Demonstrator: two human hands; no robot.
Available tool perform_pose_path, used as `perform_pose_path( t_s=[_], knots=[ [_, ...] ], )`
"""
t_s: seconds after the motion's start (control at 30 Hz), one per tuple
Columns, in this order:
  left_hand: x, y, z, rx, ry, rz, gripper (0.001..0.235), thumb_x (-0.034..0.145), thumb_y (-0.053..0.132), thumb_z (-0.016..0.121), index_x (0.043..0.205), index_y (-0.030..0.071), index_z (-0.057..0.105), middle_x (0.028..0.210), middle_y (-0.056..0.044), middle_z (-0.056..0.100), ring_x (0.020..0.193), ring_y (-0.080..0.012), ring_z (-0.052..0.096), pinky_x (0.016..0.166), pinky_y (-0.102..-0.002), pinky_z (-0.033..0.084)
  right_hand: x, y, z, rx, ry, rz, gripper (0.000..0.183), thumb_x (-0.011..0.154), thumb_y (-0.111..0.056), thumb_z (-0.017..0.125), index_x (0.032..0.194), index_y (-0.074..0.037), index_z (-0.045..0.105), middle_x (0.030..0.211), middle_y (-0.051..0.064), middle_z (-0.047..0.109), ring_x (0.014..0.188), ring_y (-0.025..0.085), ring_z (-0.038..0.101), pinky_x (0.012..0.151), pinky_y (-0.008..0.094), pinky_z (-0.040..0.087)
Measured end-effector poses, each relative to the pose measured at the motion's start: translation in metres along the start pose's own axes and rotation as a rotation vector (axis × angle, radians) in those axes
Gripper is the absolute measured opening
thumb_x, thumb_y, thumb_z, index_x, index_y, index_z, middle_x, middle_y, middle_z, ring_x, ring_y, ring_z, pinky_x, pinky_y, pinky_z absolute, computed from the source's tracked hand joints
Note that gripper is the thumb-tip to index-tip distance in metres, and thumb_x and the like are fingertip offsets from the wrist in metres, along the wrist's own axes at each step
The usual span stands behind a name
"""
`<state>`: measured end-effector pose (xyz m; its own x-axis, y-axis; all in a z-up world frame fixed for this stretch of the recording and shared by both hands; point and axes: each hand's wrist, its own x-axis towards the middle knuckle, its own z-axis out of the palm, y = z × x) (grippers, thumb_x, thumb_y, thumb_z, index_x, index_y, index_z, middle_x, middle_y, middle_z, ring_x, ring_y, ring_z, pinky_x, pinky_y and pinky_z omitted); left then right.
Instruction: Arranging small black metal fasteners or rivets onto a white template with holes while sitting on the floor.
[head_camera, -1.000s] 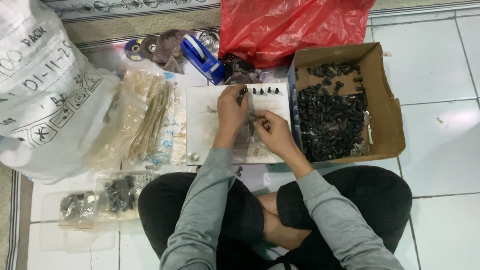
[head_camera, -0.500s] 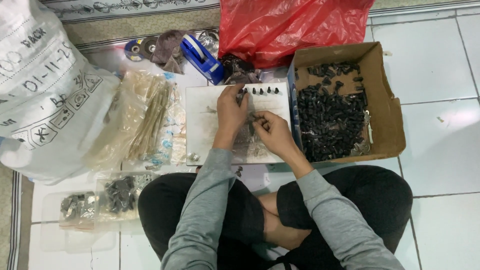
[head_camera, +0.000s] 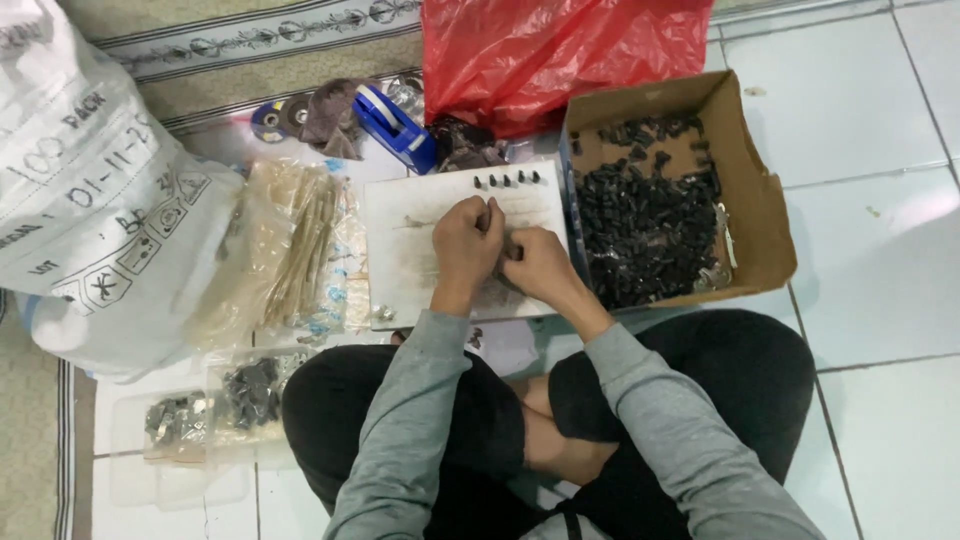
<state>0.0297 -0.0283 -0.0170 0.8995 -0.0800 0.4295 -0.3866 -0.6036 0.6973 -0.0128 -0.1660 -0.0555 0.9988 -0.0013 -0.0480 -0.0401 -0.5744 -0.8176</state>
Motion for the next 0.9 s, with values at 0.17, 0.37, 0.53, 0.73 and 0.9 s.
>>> perform_pose_path(
  t_s=[0.17, 0.37, 0.53, 0.73, 0.9],
  knots=[
    [-0.019, 0.024, -0.002, 0.008, -0.153, 0.100, 0.022, 0.088, 0.007, 0.071, 0.069, 0.012, 0.060, 0.056, -0.003, 0.055, 0.054, -0.0227, 0.061, 0.054, -0.030, 0.048, -0.020, -0.012, -0.033, -0.073, -0.036, 0.106, 0.016, 0.079, -0.010, 0.068, 0.064, -0.009, 0.064, 0.055, 0.007, 0.060, 0.056, 0.029, 0.063, 0.052, 0.038, 0.048],
    [-0.030, 0.069, 0.008, 0.000, -0.256, 0.283, 0.014, 0.088, 0.009, 0.071, 0.100, 0.008, 0.063, 0.088, -0.009, 0.060, 0.087, -0.0304, 0.067, 0.074, -0.039, 0.056, -0.051, -0.032, -0.117, -0.195, -0.177, 0.210, 0.026, 0.086, -0.012, 0.071, 0.108, 0.001, 0.070, 0.094, 0.026, 0.073, 0.094, 0.044, 0.072, 0.074, 0.052, 0.057],
    [-0.029, 0.089, 0.055, 0.113, -0.421, 0.465, 0.015, 0.089, 0.001, 0.067, 0.104, 0.001, 0.068, 0.095, -0.014, 0.061, 0.096, -0.0320, 0.065, 0.083, -0.039, 0.056, -0.049, 0.042, -0.156, -0.423, -0.262, 0.311, 0.038, 0.087, -0.016, 0.069, 0.119, 0.005, 0.072, 0.113, 0.031, 0.073, 0.110, 0.047, 0.069, 0.087, 0.055, 0.058],
    [-0.029, 0.082, 0.154, 0.443, -0.436, 0.607, 0.005, 0.085, 0.001, 0.068, 0.084, 0.005, 0.070, 0.083, -0.012, 0.062, 0.085, -0.0274, 0.063, 0.074, -0.036, 0.050, -0.032, 0.153, -0.138, -0.371, -0.421, 0.505, 0.057, 0.086, -0.030, 0.065, 0.134, 0.002, 0.068, 0.129, 0.028, 0.069, 0.120, 0.047, 0.064, 0.098, 0.060, 0.055],
    [-0.034, 0.048, 0.221, 0.714, -0.501, 0.600, 0.008, 0.081, 0.006, 0.071, 0.081, 0.014, 0.069, 0.084, -0.007, 0.064, 0.083, -0.0232, 0.062, 0.071, -0.035, 0.046, -0.012, 0.132, -0.134, -0.274, -0.346, 0.553, 0.066, 0.090, -0.016, 0.052, 0.152, 0.007, 0.046, 0.150, 0.030, 0.052, 0.137, 0.045, 0.052, 0.108, 0.058, 0.048]
  ],
)
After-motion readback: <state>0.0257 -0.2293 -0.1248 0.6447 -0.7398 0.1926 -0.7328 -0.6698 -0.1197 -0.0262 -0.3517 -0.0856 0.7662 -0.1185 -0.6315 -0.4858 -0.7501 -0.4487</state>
